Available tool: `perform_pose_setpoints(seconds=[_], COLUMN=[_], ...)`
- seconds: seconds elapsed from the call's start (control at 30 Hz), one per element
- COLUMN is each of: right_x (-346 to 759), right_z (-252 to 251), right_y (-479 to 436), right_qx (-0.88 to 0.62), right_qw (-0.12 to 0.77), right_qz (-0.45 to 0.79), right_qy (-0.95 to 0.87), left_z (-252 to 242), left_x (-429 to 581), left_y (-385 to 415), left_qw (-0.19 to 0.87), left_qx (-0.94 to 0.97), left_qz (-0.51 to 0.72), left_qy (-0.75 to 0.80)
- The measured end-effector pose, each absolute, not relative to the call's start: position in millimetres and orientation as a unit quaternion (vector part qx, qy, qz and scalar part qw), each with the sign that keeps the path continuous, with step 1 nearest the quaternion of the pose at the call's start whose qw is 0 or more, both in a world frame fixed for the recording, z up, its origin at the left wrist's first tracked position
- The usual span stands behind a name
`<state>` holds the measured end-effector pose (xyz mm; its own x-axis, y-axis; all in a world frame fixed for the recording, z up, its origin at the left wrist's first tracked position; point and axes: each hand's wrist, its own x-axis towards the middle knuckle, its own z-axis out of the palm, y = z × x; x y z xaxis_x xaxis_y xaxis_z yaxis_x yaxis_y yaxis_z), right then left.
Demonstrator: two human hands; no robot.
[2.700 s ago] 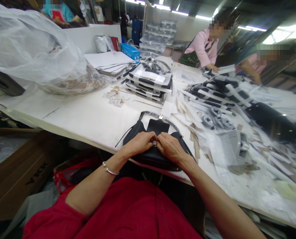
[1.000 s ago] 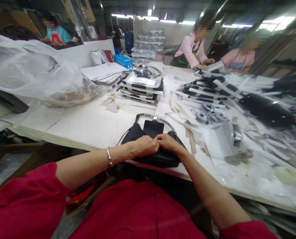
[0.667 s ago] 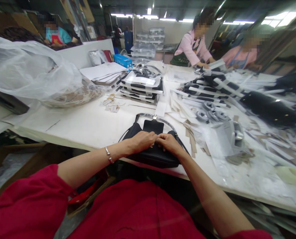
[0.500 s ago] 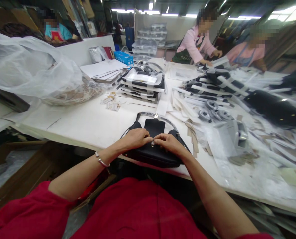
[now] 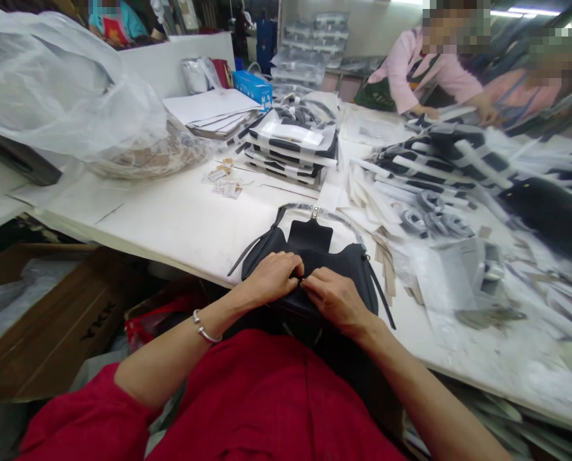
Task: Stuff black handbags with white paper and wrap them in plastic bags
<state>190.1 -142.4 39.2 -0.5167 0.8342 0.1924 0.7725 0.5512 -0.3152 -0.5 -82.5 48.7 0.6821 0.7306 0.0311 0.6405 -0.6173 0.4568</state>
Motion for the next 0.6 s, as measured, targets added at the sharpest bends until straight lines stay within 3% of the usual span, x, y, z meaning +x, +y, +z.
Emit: perform_pose_setpoints(seconds=[0.2, 0.4, 0.6], right_x=[183.2, 186.4, 189.3], right_z=[33.9, 33.2, 42.9], right_y=[-164.7, -160.8, -148.3], right_qx=[-0.441, -0.497, -0.575], right_qw=[0.173, 0.243, 0.251], right_qz=[0.072, 0.250, 0.392], right_qy=[-0.878, -0.795, -0.673], left_z=[48.0, 54.3, 53.3], left_x=[-4.5, -5.5, -4.1], left_y=[-88.4, -90.7, -84.4], left_qw=[0.282, 0.316, 0.371], left_qx=[0.896, 0.883, 0.854], left_qz=[0.081, 0.049, 0.053], left_qy=[0.335, 0.342, 0.361])
